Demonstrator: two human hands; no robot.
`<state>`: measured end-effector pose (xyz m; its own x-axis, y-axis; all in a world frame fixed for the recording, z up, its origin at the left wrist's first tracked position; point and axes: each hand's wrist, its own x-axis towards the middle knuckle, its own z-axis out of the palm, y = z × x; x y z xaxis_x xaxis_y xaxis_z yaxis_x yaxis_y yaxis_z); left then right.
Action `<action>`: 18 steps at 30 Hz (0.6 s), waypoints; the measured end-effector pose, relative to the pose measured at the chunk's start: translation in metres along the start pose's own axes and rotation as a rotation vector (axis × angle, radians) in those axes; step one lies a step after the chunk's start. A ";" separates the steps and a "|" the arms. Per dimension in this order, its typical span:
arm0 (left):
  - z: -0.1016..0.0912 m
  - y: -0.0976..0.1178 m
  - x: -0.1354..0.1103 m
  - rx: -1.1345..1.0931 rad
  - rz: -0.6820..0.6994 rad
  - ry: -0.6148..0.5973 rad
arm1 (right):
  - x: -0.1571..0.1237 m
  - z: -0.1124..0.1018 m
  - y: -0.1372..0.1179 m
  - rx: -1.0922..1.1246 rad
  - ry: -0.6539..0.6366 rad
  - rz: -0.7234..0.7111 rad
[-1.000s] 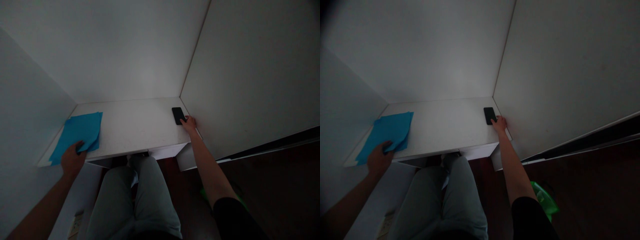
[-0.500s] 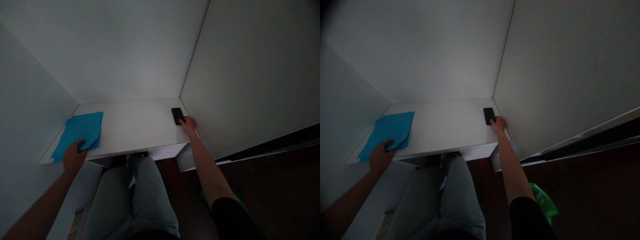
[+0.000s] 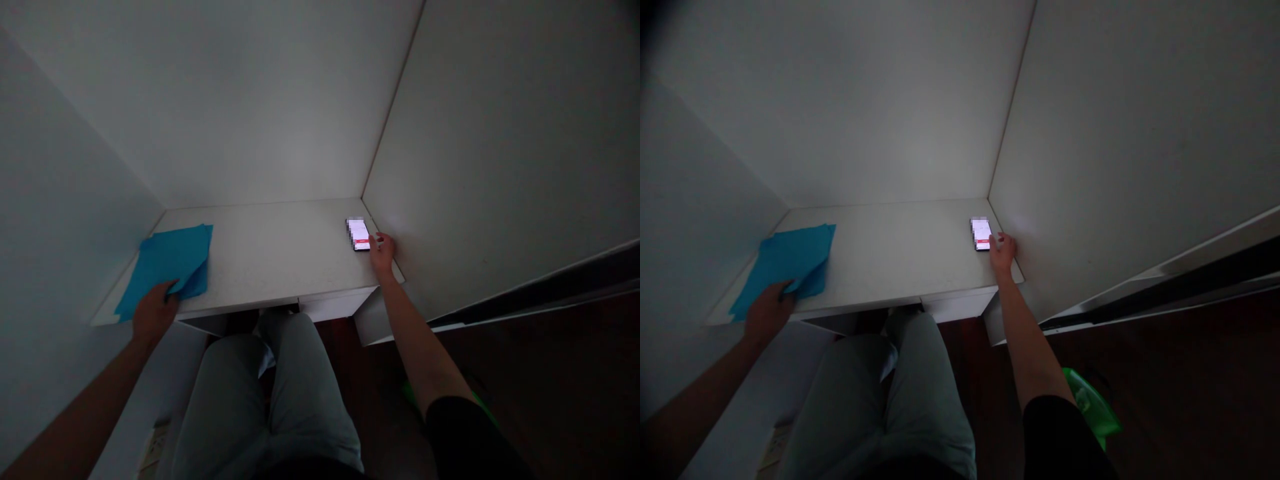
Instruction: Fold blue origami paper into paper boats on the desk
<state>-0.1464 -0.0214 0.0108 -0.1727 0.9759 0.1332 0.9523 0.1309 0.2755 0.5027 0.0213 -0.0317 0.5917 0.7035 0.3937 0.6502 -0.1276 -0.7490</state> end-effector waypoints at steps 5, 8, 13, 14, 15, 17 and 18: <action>-0.045 0.024 0.012 -0.053 0.041 0.066 | -0.013 -0.009 -0.016 0.098 -0.039 -0.050; -0.093 0.046 0.019 -0.047 0.091 0.007 | -0.033 -0.006 -0.034 0.157 -0.149 -0.102; -0.179 0.074 0.034 -0.142 0.051 -0.008 | -0.078 0.013 -0.084 0.340 -0.371 -0.287; -0.190 0.077 0.037 -0.145 0.064 0.014 | -0.086 0.018 -0.095 0.379 -0.399 -0.317; -0.198 0.079 0.041 -0.141 0.075 0.053 | -0.093 0.022 -0.104 0.412 -0.422 -0.328; -0.199 0.081 0.047 -0.128 0.108 0.076 | -0.103 0.030 -0.118 0.461 -0.446 -0.298; -0.192 0.082 0.050 -0.127 0.121 0.055 | -0.106 0.034 -0.122 0.472 -0.453 -0.269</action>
<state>-0.1251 0.0042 0.2225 -0.0757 0.9718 0.2235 0.9281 -0.0133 0.3721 0.3443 -0.0139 -0.0001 0.1163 0.9031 0.4133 0.4093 0.3356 -0.8485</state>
